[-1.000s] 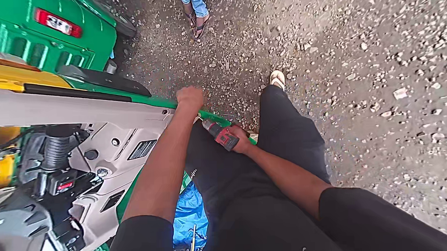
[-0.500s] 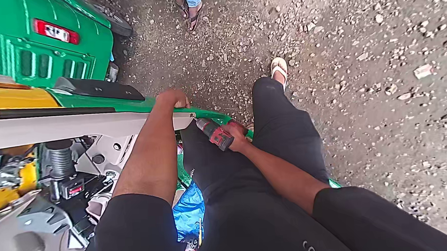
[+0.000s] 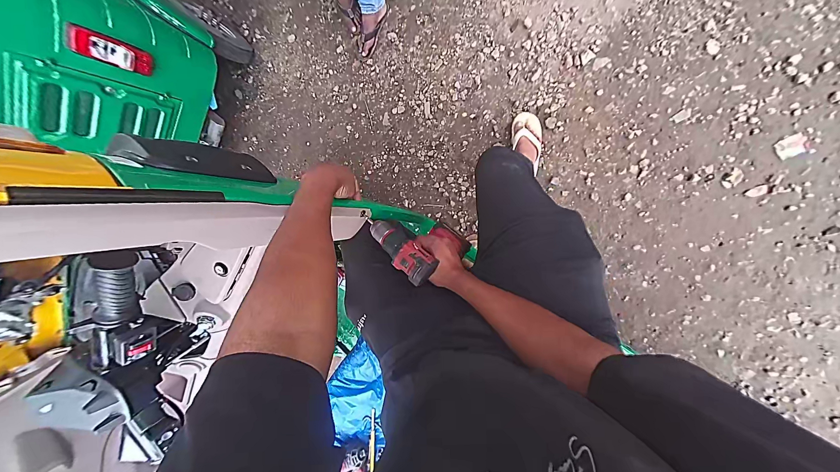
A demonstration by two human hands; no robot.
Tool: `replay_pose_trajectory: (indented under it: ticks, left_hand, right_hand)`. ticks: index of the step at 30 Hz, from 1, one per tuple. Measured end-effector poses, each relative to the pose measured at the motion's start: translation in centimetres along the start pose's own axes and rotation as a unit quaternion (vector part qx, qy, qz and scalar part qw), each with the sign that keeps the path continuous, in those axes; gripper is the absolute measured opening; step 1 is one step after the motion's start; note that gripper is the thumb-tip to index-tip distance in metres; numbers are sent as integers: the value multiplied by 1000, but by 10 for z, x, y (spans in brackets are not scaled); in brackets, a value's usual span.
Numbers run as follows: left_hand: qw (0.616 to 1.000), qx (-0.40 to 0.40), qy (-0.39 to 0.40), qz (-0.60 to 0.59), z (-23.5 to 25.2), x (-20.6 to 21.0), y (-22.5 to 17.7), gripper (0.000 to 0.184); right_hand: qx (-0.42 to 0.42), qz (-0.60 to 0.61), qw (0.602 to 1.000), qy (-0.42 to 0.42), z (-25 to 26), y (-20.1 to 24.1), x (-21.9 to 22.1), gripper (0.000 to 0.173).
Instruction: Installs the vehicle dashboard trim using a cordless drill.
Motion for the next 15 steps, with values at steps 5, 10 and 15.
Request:
replay_pose_trajectory:
  ticks: [5, 10, 15]
  left_hand:
    - [1000, -11, -6, 5, 13, 1, 4, 33]
    - [1000, -1, 7, 19, 3, 2, -2, 29]
    - [999, 5, 5, 32, 3, 1, -3, 30]
  right_hand:
    - [-8, -20, 1000, -20, 0, 1, 0, 32]
    - [-8, -62, 998, -9, -1, 7, -5, 30]
    - [2, -28, 999, -18, -3, 5, -1, 31]
Point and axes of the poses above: each hand's wrist, its own z-axis towards the middle knuckle, its own x-axis out of the palm, y = z × x, the point moved 7 cm from there along z, towards the middle knuckle, and after that the axes turned 1 degree about -y, right-handed, at the moved point
